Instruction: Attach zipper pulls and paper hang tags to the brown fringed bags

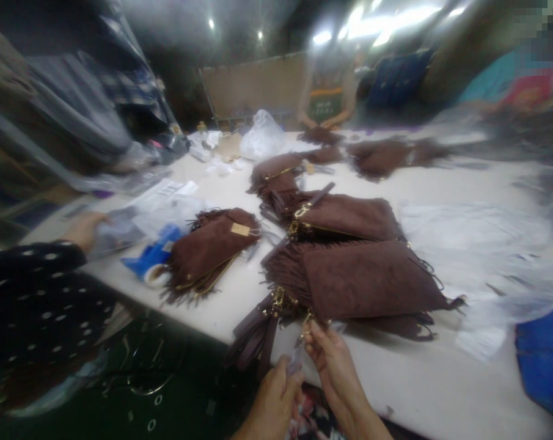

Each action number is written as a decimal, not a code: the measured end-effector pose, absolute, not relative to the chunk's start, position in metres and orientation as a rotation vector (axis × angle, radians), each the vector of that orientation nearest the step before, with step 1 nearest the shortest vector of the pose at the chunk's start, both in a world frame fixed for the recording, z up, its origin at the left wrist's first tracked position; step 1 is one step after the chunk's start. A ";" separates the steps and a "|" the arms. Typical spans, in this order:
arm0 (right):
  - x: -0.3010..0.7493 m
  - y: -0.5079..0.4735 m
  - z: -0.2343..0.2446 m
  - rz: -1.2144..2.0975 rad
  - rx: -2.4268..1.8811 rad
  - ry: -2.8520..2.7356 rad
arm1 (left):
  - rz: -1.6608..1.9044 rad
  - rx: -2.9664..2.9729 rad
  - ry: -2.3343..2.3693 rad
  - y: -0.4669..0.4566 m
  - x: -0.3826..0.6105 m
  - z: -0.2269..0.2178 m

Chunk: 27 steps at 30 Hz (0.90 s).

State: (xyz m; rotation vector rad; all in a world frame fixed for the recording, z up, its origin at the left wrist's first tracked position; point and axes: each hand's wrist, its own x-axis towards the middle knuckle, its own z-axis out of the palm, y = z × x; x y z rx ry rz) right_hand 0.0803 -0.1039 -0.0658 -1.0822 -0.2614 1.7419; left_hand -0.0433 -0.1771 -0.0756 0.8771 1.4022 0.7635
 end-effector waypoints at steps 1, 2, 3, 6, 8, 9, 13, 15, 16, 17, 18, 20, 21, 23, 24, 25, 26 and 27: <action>0.081 -0.104 -0.066 1.744 -1.083 -0.276 | 0.755 0.965 1.438 -0.175 -0.043 -0.074; 0.081 -0.103 -0.067 1.743 -1.087 -0.292 | 0.742 1.053 1.466 -0.172 -0.042 -0.071; 0.082 -0.103 -0.067 1.735 -1.096 -0.308 | 0.726 1.121 1.486 -0.169 -0.042 -0.068; 0.084 -0.102 -0.067 1.702 -1.141 -0.344 | 0.635 1.233 1.533 -0.158 -0.044 -0.059; 0.085 -0.103 -0.067 1.678 -1.193 -0.350 | 0.570 1.391 1.630 -0.152 -0.047 -0.053; 0.086 -0.103 -0.067 1.667 -1.218 -0.350 | 0.551 1.489 1.695 -0.150 -0.049 -0.050; 0.088 -0.105 -0.069 1.644 -1.252 -0.376 | 0.495 1.648 1.853 -0.145 -0.053 -0.043; 0.087 -0.105 -0.071 1.641 -1.254 -0.404 | 0.463 1.590 1.855 -0.144 -0.049 -0.042; 0.087 -0.105 -0.072 1.639 -1.255 -0.419 | 0.459 1.576 1.853 -0.143 -0.047 -0.042; 0.087 -0.105 -0.073 1.636 -1.256 -0.433 | 0.461 1.587 1.852 -0.141 -0.044 -0.042; 0.087 -0.105 -0.073 1.633 -1.254 -0.447 | 0.461 1.621 1.853 -0.140 -0.040 -0.042; 0.087 -0.105 -0.072 1.631 -1.244 -0.467 | 0.437 1.711 1.869 -0.136 -0.035 -0.043; 0.087 -0.104 -0.071 1.631 -1.238 -0.472 | 0.412 1.748 1.884 -0.134 -0.033 -0.043; 0.087 -0.104 -0.070 1.629 -1.239 -0.476 | 0.370 1.785 1.912 -0.131 -0.031 -0.043; 0.087 -0.104 -0.069 1.628 -1.242 -0.478 | 0.376 1.781 1.916 -0.130 -0.030 -0.044; 0.087 -0.104 -0.068 1.624 -1.245 -0.478 | 0.407 1.760 1.908 -0.128 -0.030 -0.044; 0.087 -0.104 -0.068 1.620 -1.244 -0.478 | 0.459 1.716 1.892 -0.127 -0.030 -0.044; 0.086 -0.104 -0.068 1.617 -1.240 -0.478 | 0.523 1.654 1.872 -0.125 -0.030 -0.044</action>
